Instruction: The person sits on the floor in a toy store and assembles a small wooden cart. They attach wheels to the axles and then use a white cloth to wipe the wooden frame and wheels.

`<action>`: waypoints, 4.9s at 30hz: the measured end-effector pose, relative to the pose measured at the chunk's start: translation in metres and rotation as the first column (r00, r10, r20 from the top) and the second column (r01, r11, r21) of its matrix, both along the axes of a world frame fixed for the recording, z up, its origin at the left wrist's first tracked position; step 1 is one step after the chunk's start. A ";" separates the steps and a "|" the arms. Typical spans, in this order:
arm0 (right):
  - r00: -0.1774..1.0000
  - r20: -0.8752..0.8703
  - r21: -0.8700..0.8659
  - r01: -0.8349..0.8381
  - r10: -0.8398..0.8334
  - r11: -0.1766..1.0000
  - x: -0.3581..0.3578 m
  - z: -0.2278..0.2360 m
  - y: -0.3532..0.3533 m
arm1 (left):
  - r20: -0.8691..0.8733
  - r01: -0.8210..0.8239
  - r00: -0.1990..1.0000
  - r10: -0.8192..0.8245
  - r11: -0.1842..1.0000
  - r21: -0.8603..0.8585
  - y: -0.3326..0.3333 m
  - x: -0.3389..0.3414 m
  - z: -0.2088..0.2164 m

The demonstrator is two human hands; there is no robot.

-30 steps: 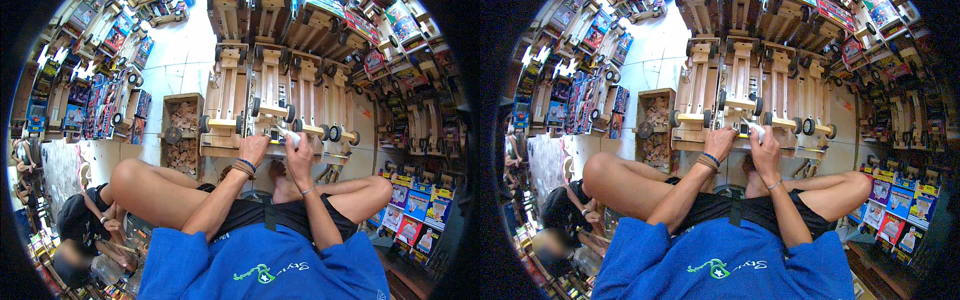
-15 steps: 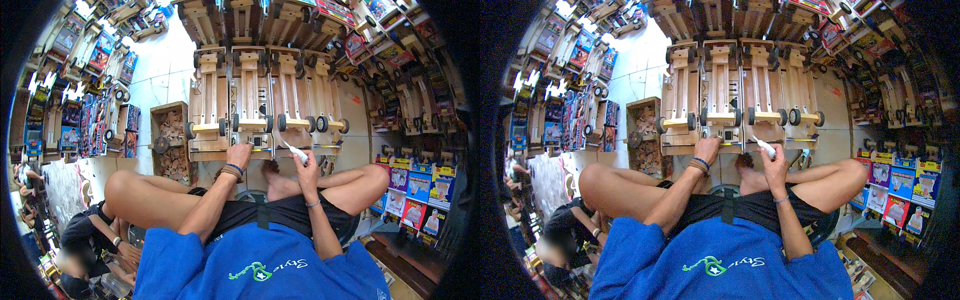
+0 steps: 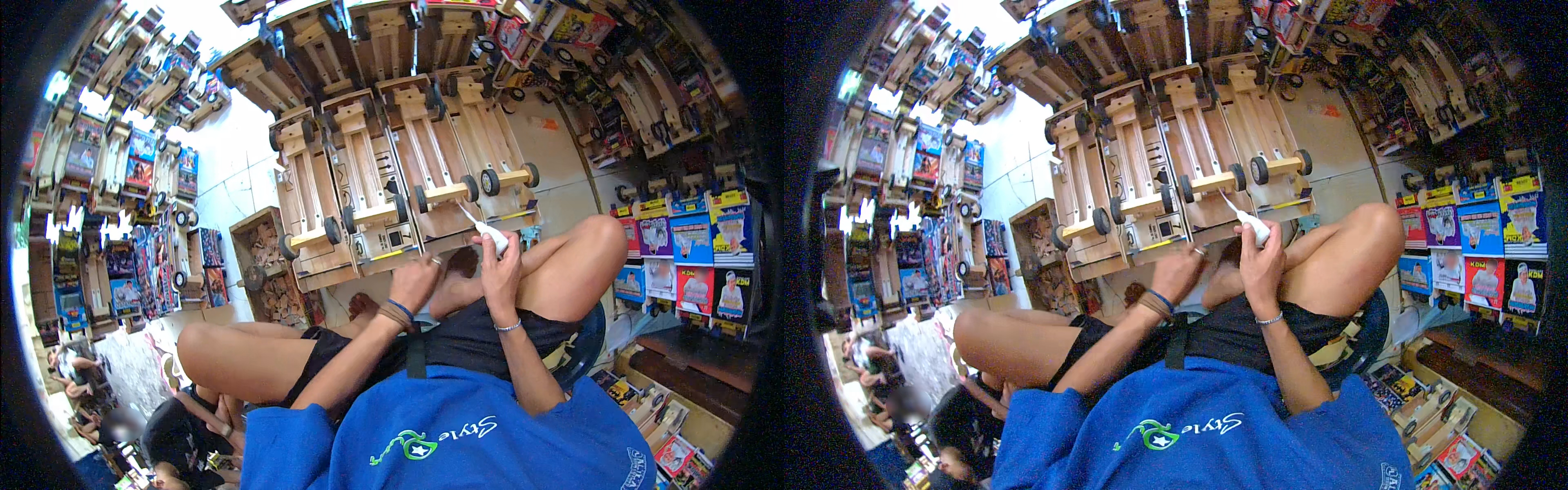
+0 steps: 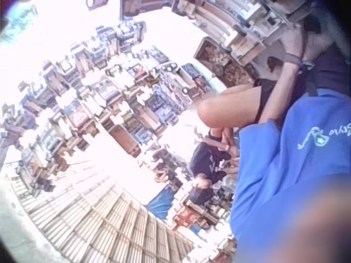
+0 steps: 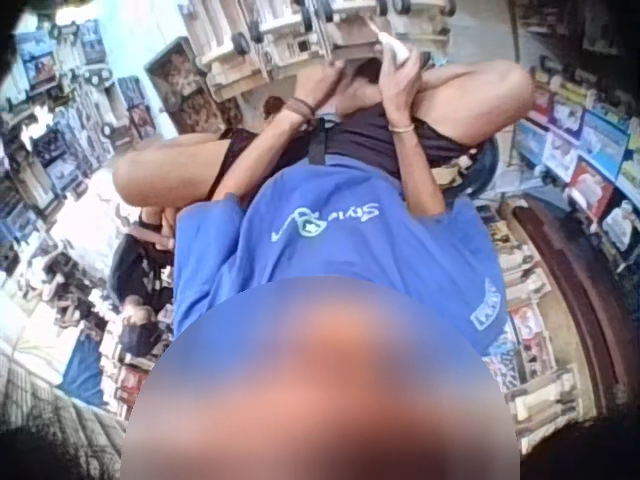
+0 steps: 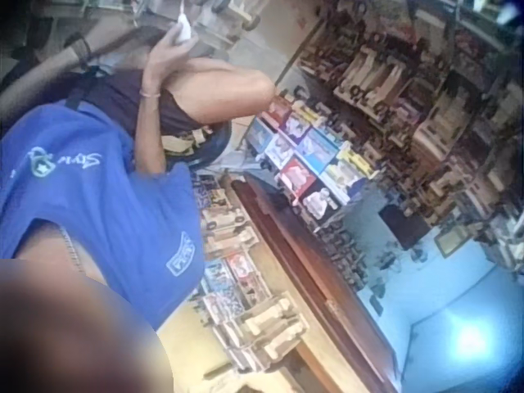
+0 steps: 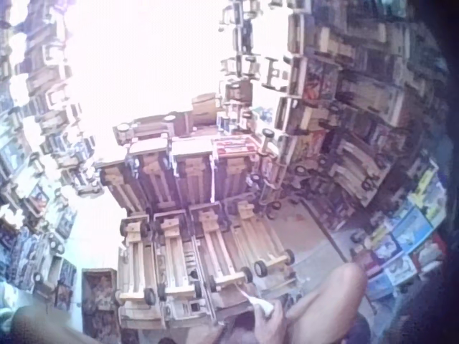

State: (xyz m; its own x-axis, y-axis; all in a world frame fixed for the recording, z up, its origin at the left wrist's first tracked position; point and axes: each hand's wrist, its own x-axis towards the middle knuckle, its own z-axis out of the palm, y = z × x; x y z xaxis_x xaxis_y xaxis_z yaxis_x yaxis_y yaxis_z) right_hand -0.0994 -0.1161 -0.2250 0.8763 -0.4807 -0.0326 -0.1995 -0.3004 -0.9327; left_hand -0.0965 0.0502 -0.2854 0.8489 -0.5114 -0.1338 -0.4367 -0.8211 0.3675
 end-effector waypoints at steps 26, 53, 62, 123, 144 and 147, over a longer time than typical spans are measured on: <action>0.986 0.081 -0.176 -0.130 0.145 0.976 0.026 0.022 -0.057 | 0.508 0.104 0.854 -0.107 0.994 0.034 -0.059 0.082 -0.022; 0.967 0.106 -0.372 -0.176 0.230 0.912 0.097 -0.031 -0.030 | 0.405 0.044 0.914 -0.034 0.999 -0.016 -0.055 0.099 -0.003; 0.972 0.127 -0.355 -0.140 0.196 0.924 0.098 -0.030 -0.029 | 0.372 0.034 0.928 -0.017 0.999 -0.038 -0.056 0.099 0.001; 0.941 0.136 -0.281 -0.264 0.311 0.922 0.110 -0.023 -0.010 | 0.477 0.073 0.879 0.013 0.984 -0.161 -0.050 0.101 -0.008; 0.983 0.176 -0.280 -0.003 0.054 0.960 0.052 0.057 -0.049 | 0.318 0.109 0.943 -0.097 0.994 -0.020 -0.054 0.080 -0.033; 0.990 0.137 -0.242 0.068 -0.035 0.968 0.046 0.065 -0.068 | 0.283 0.115 0.954 -0.101 0.993 -0.034 -0.056 0.073 -0.045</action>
